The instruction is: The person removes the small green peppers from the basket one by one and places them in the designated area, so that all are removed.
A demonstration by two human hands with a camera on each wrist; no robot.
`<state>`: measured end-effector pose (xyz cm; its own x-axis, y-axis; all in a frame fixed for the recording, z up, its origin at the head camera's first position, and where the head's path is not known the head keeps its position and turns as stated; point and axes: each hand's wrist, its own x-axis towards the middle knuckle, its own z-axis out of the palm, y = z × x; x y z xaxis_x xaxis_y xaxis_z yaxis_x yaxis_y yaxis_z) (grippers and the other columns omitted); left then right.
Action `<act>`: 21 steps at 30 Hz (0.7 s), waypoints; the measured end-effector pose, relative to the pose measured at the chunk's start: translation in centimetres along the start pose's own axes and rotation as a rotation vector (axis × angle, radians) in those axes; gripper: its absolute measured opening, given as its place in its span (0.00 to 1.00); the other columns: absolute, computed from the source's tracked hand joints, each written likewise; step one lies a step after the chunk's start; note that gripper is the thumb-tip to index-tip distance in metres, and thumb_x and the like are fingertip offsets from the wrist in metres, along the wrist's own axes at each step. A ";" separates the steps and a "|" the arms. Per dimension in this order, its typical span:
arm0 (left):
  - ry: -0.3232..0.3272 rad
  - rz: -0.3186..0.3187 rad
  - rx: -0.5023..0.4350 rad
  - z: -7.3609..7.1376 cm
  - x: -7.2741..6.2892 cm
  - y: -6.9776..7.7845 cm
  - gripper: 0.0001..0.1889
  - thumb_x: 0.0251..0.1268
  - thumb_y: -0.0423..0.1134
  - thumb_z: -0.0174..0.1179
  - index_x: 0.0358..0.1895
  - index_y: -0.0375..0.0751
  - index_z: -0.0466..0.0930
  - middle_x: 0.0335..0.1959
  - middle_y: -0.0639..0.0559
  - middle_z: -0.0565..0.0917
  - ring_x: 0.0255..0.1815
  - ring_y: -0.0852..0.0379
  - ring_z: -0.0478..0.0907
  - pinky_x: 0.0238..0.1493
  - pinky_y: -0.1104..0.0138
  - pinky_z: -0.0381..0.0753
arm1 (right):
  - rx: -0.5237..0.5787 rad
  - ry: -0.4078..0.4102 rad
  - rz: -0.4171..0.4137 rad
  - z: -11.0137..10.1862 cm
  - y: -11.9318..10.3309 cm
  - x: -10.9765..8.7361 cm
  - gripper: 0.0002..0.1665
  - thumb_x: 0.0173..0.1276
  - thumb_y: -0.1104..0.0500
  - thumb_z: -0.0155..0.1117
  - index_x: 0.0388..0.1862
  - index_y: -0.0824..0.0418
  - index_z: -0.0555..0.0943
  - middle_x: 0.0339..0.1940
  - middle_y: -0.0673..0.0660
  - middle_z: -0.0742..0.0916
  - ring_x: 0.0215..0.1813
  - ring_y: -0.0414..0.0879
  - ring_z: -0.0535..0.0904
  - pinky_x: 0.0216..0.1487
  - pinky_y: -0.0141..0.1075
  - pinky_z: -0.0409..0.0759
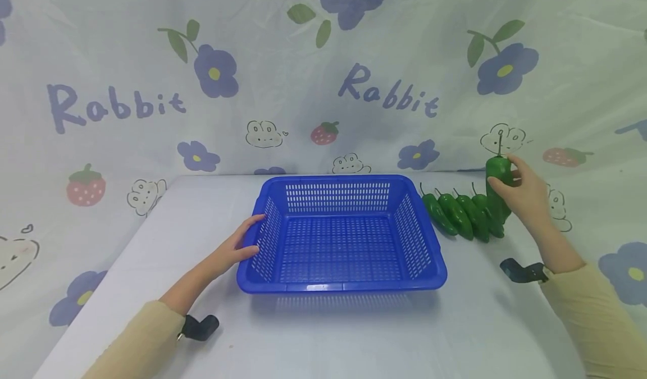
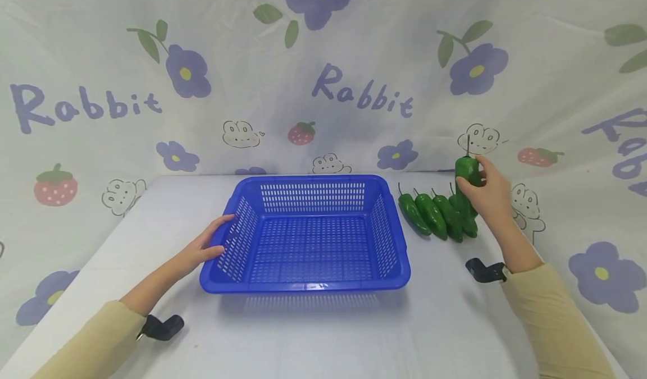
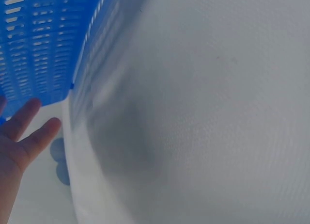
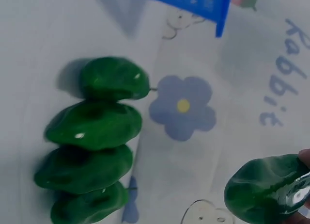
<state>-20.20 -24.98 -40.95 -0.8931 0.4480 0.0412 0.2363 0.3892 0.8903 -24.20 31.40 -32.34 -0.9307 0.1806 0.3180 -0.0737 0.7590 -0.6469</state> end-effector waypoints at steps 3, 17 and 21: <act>-0.004 0.005 -0.009 0.0 0.0 0.0 0.36 0.64 0.41 0.49 0.72 0.46 0.41 0.72 0.32 0.37 0.68 0.26 0.46 0.58 0.35 0.57 | -0.033 0.015 0.016 0.2 0.9 0.2 0.40 0.66 0.49 0.53 0.71 0.64 0.52 0.56 0.79 0.70 0.54 0.72 0.68 0.44 0.63 0.73; -0.001 0.004 -0.009 0.0 0.0 -0.1 0.36 0.64 0.42 0.49 0.72 0.45 0.41 0.72 0.32 0.37 0.68 0.26 0.46 0.58 0.35 0.57 | -0.063 -0.013 0.140 0.8 5.1 1.3 0.44 0.67 0.48 0.53 0.70 0.70 0.46 0.60 0.83 0.64 0.58 0.77 0.63 0.50 0.65 0.68; -0.004 0.006 -0.008 0.0 0.0 0.0 0.36 0.64 0.41 0.49 0.72 0.45 0.40 0.71 0.32 0.37 0.67 0.26 0.46 0.57 0.35 0.58 | -0.105 -0.021 0.164 0.9 6.3 1.5 0.43 0.67 0.48 0.52 0.70 0.71 0.48 0.60 0.82 0.64 0.59 0.76 0.62 0.52 0.65 0.67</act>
<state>-20.19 -25.00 -40.98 -0.8901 0.4536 0.0452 0.2390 0.3799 0.8936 -26.43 35.87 -36.59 -0.9347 0.2944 0.1990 0.1157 0.7817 -0.6128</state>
